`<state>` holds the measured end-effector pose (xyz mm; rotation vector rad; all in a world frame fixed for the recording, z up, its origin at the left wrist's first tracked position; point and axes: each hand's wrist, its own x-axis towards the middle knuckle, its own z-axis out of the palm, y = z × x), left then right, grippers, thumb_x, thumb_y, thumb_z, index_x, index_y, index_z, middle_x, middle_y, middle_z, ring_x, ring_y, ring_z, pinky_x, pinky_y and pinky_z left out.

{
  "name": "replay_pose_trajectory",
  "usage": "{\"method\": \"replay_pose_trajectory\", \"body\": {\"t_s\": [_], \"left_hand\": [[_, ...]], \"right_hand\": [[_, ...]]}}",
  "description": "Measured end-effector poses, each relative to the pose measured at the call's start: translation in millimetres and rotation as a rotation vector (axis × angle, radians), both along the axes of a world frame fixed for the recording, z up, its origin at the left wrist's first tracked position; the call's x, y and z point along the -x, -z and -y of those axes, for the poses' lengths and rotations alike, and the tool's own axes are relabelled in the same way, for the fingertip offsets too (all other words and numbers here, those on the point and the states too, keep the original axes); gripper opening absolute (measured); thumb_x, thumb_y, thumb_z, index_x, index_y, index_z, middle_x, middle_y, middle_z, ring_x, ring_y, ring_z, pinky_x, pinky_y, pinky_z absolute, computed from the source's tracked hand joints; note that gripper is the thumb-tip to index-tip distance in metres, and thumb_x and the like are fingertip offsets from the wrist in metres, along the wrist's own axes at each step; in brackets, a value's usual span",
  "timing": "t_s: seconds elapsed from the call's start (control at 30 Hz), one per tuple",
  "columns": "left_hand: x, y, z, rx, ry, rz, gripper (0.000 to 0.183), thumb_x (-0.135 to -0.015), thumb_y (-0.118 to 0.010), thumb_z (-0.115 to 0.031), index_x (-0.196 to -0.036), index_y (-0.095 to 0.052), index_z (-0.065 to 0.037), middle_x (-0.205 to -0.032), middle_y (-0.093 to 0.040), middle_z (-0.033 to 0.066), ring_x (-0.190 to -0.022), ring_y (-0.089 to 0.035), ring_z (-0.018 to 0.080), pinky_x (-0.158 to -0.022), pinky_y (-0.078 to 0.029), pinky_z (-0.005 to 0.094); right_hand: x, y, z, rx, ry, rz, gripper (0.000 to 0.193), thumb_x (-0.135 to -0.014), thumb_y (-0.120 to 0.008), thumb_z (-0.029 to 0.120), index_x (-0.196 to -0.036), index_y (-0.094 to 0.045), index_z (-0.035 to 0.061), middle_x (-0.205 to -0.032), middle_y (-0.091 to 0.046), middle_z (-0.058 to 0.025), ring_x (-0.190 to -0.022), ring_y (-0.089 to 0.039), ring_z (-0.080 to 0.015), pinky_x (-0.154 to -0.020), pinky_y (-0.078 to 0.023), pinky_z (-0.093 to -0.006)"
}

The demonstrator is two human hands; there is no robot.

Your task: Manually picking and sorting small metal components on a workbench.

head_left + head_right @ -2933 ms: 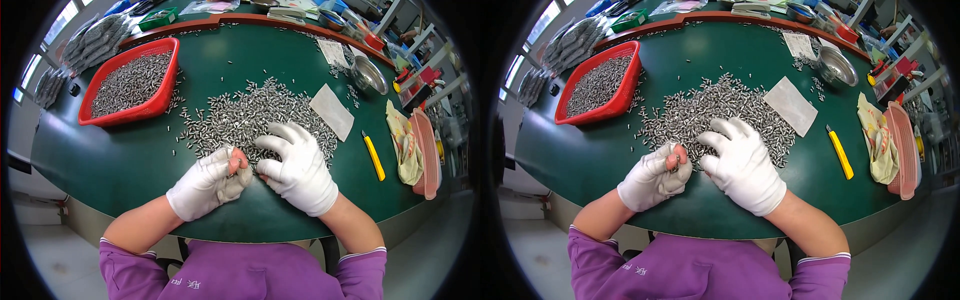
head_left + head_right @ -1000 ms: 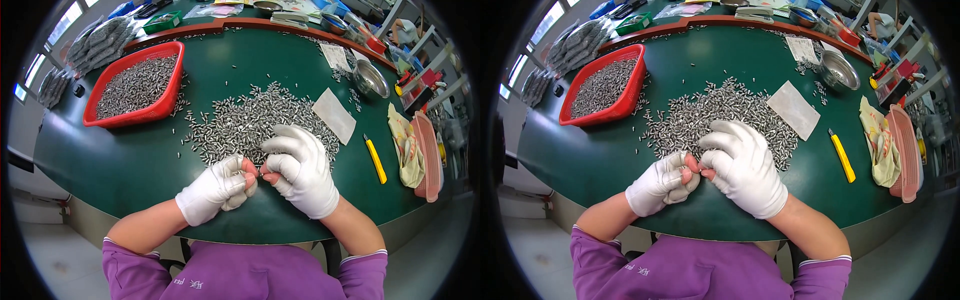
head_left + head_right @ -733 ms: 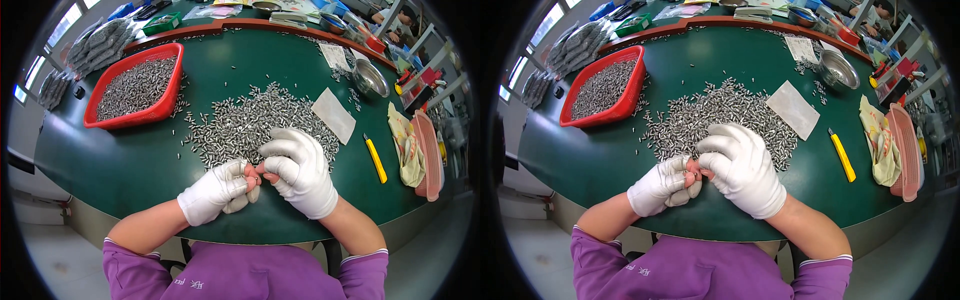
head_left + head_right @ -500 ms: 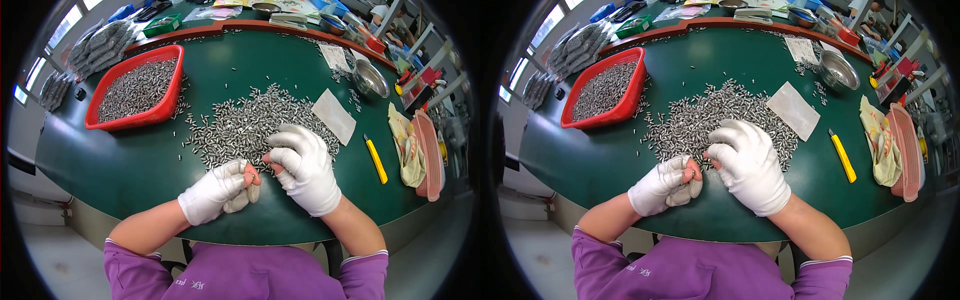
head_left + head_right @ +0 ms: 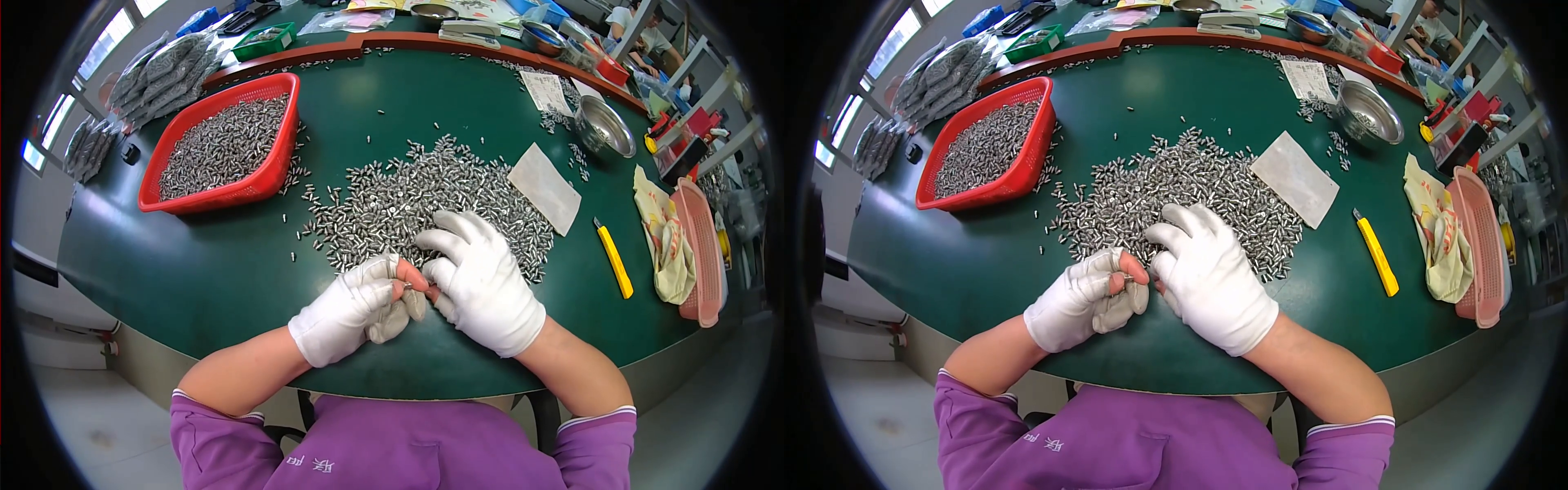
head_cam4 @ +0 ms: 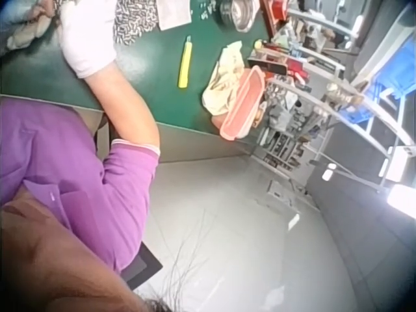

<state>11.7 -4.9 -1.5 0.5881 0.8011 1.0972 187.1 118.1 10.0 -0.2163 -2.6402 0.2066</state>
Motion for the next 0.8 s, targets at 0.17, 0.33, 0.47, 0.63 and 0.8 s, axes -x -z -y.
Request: {"method": "replay_pose_trajectory", "body": {"t_s": [0.17,0.33,0.47,0.63,0.8], "left_hand": [[1,1,2,-0.051,-0.045,-0.021,0.032,-0.097,-0.06,-0.035,-0.117,-0.054,-0.011,-0.092,-0.061,0.0031,-0.061,-0.043,0.0055,-0.055,-0.031,0.0192],[-2,-12,-1,0.088,0.06,-0.072,0.024,-0.096,-0.063,-0.03,-0.109,-0.053,-0.012,-0.089,-0.059,-0.0002,-0.061,-0.043,0.004,-0.054,-0.032,0.0184],[-2,-13,-1,0.119,0.084,-0.124,0.021,-0.097,-0.063,-0.029,-0.106,-0.054,-0.013,-0.087,-0.059,-0.0007,-0.061,-0.044,0.0033,-0.053,-0.032,0.0187],[-1,-7,0,0.091,0.062,-0.067,0.019,-0.098,-0.06,-0.031,-0.105,-0.056,-0.013,-0.087,-0.06,-0.0002,-0.06,-0.044,0.0037,-0.052,-0.031,0.0191],[0,-2,0,0.055,0.06,-0.024,0.02,-0.101,-0.056,-0.032,-0.107,-0.057,-0.013,-0.087,-0.061,0.001,-0.059,-0.044,0.005,-0.052,-0.03,0.0194]], "right_hand": [[-5,-2,-2,0.073,0.046,-0.161,0.028,-0.069,-0.073,0.013,-0.092,-0.056,0.0089,-0.113,-0.057,-0.0102,-0.117,-0.052,-0.0354,-0.098,-0.044,-0.0488],[-3,-7,1,0.131,-0.047,-0.209,0.028,-0.07,-0.074,0.015,-0.092,-0.057,0.0094,-0.113,-0.058,-0.0088,-0.113,-0.055,-0.0348,-0.094,-0.047,-0.0484],[-2,-4,0,0.204,-0.095,-0.239,0.027,-0.069,-0.074,0.015,-0.092,-0.06,0.0108,-0.11,-0.06,-0.0064,-0.113,-0.057,-0.0324,-0.093,-0.047,-0.047],[-4,0,-4,0.164,0.003,-0.294,0.025,-0.07,-0.078,0.017,-0.088,-0.061,0.0118,-0.106,-0.063,-0.0081,-0.106,-0.06,-0.036,-0.084,-0.049,-0.0472],[-2,0,-2,0.076,0.027,-0.122,0.025,-0.064,-0.075,0.014,-0.086,-0.066,0.0131,-0.111,-0.06,-0.0065,-0.114,-0.054,-0.033,-0.093,-0.047,-0.0473]]}}
